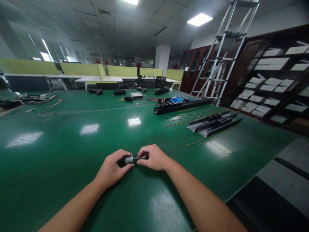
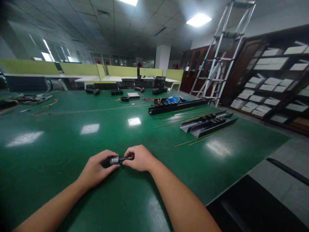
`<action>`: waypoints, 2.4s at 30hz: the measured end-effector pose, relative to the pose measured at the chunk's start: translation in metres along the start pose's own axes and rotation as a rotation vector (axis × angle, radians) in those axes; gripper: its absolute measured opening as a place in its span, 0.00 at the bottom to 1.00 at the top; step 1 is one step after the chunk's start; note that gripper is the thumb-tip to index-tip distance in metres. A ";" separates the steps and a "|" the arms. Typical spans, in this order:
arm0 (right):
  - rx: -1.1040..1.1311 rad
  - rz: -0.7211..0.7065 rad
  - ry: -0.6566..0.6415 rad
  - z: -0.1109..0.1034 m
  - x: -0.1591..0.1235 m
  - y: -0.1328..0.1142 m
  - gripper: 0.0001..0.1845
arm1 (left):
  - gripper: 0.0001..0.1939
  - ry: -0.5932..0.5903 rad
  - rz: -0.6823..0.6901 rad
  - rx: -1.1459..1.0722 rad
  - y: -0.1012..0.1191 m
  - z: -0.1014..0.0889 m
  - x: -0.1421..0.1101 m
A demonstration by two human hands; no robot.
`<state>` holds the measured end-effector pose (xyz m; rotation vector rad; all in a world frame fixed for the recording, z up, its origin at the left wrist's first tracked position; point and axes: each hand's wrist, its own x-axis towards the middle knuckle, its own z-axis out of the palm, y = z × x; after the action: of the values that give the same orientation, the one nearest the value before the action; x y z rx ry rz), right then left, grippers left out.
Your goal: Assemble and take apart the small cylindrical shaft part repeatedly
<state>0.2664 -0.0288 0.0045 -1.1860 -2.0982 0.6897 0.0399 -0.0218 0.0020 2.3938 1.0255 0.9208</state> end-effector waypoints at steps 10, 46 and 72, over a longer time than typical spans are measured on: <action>-0.035 0.006 0.028 -0.007 -0.001 0.001 0.08 | 0.13 0.042 -0.010 0.011 -0.004 0.001 -0.001; -0.028 0.029 0.023 -0.010 -0.003 0.004 0.08 | 0.13 0.051 -0.031 0.010 -0.003 0.000 -0.001; -0.039 0.042 0.051 -0.021 -0.005 0.012 0.08 | 0.19 -0.010 -0.074 0.128 -0.013 0.002 0.002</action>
<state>0.2902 -0.0246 0.0094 -1.2590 -2.0584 0.6334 0.0357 -0.0124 -0.0055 2.4423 1.1934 0.8402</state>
